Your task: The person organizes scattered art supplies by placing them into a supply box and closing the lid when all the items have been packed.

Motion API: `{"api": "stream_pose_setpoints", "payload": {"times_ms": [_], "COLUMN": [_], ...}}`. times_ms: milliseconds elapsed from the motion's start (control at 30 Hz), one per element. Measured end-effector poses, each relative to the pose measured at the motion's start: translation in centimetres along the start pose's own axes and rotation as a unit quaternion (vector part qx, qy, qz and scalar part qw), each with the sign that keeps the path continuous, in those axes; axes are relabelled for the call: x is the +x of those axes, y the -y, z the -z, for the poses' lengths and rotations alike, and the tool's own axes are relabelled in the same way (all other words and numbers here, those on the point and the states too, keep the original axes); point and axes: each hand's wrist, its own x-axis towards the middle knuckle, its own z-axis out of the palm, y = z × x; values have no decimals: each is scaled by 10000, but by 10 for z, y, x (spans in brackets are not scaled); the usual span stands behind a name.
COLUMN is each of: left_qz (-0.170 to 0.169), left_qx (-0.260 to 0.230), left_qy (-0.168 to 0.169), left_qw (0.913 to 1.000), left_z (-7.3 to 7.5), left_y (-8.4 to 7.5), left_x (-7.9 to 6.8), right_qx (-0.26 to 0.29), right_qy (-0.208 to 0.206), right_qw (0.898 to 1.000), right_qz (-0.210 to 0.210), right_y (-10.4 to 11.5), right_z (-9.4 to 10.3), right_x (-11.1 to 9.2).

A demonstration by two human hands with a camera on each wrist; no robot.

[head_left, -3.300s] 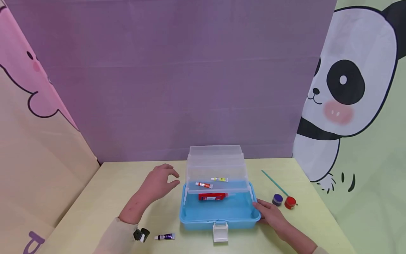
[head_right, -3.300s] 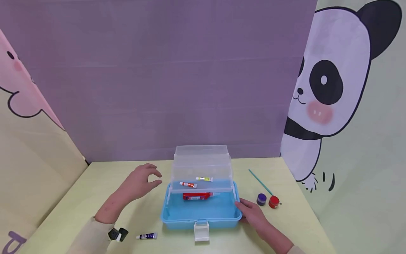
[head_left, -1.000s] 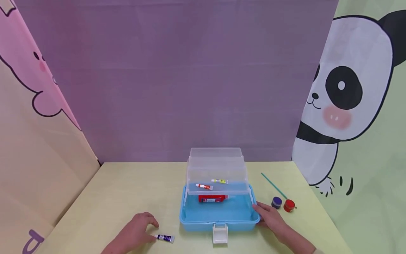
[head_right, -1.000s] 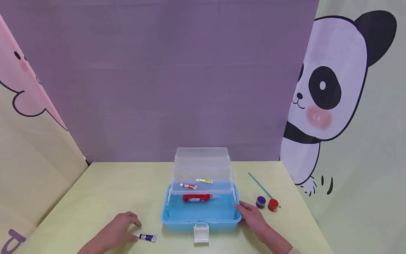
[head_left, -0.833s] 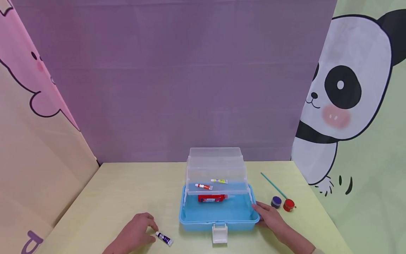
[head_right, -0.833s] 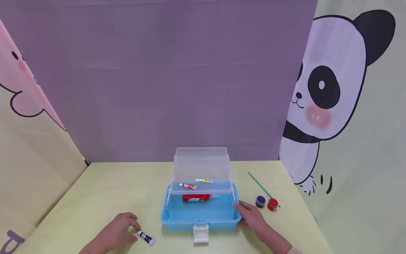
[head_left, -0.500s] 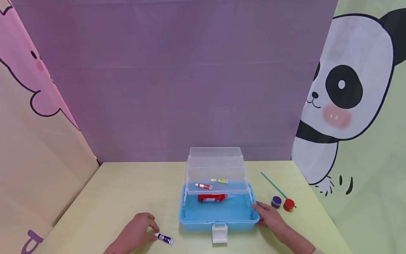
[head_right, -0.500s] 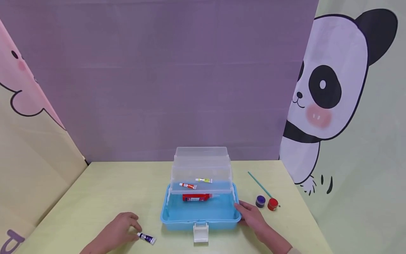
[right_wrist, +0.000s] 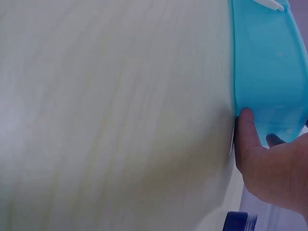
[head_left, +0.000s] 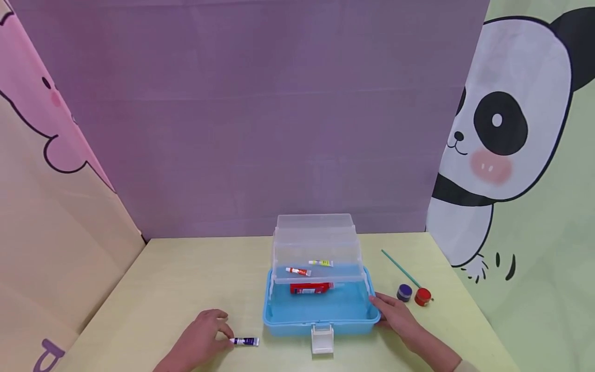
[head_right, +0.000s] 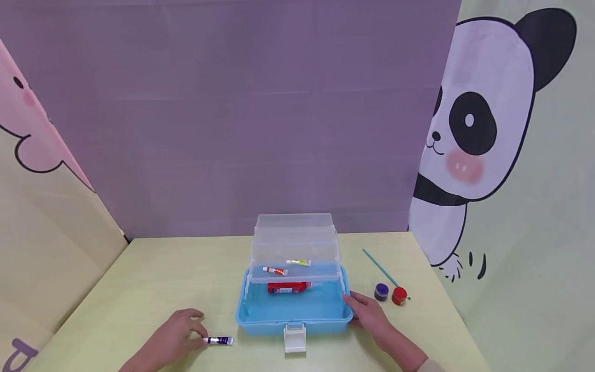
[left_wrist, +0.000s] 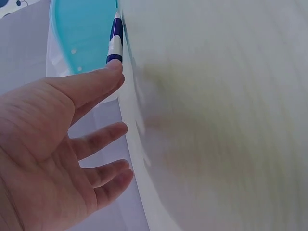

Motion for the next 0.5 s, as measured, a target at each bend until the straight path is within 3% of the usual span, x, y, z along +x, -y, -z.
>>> {"api": "stream_pose_setpoints", "payload": {"times_ms": [167,500], "left_qz": [-177,4], "left_qx": [47,-194], "left_qy": [-126,-612], "left_qw": [9998,9979], "left_z": [2,7], "left_y": [3,15], "left_x": [-1,3], "right_qx": [-118,-8], "right_qy": [27,121], "right_qw": [9999,9999], "right_qz": [-14,29], "right_y": [-1,-1], "right_z": [1,2], "right_x": [-2,0]}}
